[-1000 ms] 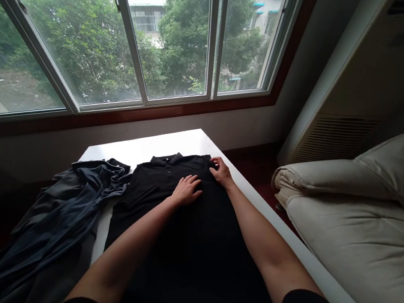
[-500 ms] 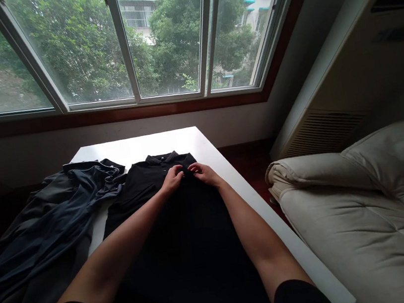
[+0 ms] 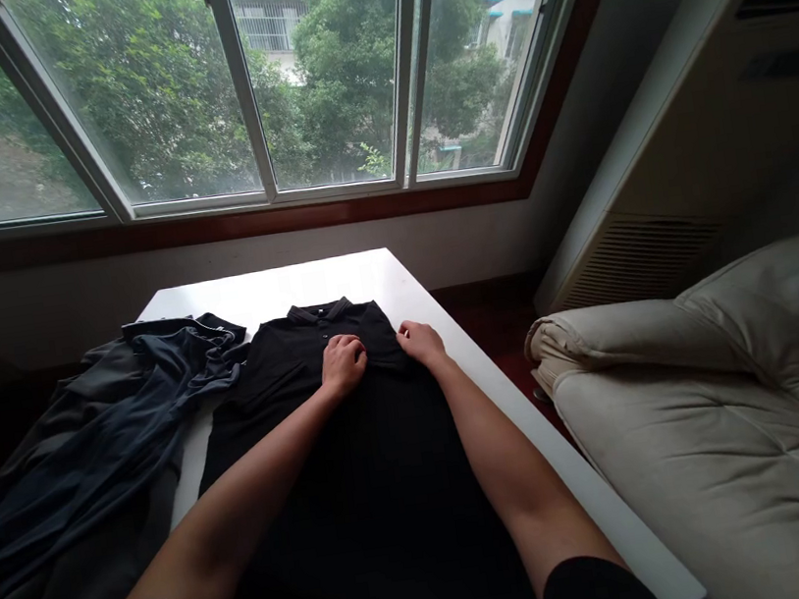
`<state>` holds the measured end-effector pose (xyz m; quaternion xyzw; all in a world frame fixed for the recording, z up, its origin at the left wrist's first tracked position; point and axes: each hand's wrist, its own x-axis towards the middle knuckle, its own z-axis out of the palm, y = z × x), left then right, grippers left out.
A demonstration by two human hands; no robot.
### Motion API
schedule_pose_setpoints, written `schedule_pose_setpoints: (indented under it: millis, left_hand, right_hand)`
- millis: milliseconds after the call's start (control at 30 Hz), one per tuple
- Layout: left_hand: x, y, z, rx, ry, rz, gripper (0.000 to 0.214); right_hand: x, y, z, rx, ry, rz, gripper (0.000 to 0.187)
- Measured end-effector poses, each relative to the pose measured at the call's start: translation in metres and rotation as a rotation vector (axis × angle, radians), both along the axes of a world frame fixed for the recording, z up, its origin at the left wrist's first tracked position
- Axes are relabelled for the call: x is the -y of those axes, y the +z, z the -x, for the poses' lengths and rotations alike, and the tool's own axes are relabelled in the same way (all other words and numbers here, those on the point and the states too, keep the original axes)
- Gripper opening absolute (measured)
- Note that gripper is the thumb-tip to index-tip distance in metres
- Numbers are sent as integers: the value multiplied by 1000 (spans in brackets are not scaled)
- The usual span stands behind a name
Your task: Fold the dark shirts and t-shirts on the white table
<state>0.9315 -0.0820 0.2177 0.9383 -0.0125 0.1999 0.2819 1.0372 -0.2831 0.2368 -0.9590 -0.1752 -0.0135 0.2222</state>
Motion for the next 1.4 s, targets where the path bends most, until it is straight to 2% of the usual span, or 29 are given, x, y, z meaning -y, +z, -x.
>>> schedule_pose_setpoints:
  millis: [100, 200, 400, 600, 733, 833, 967, 1100, 1233, 1400]
  left_hand:
    - [4, -1, 11, 12, -32, -114, 15]
    - [6, -4, 14, -17, -67, -168, 22]
    - [8, -6, 16, -29, -98, -156, 38]
    - [11, 7, 31, 54, -285, -255, 25]
    - [12, 7, 40, 21, -268, -337, 23]
    - [10, 4, 42, 0, -254, -324, 22]
    - [9, 3, 43, 5, -266, -289, 23]
    - [9, 2, 44, 33, -232, -306, 27]
    - [7, -3, 44, -7, -149, -283, 38]
    - [4, -10, 41, -47, -133, -258, 43]
  right_hand:
    - [3, 1, 1, -73, -94, 156, 34]
    - [1, 0, 4, -114, -114, 217, 44]
    - [3, -9, -1, -73, -111, 158, 34]
    - [10, -14, -5, -23, -168, 187, 29]
    - [8, -11, -7, -26, -174, 211, 26]
    - [-3, -5, -13, 11, -110, 161, 25]
    - [-34, 1, -25, 152, 84, 23, 22]
    - [-67, -4, -37, 174, 213, -44, 23]
    - [-83, -19, -44, 104, 198, 37, 42]
    - [-84, -37, -49, 43, 138, 132, 58]
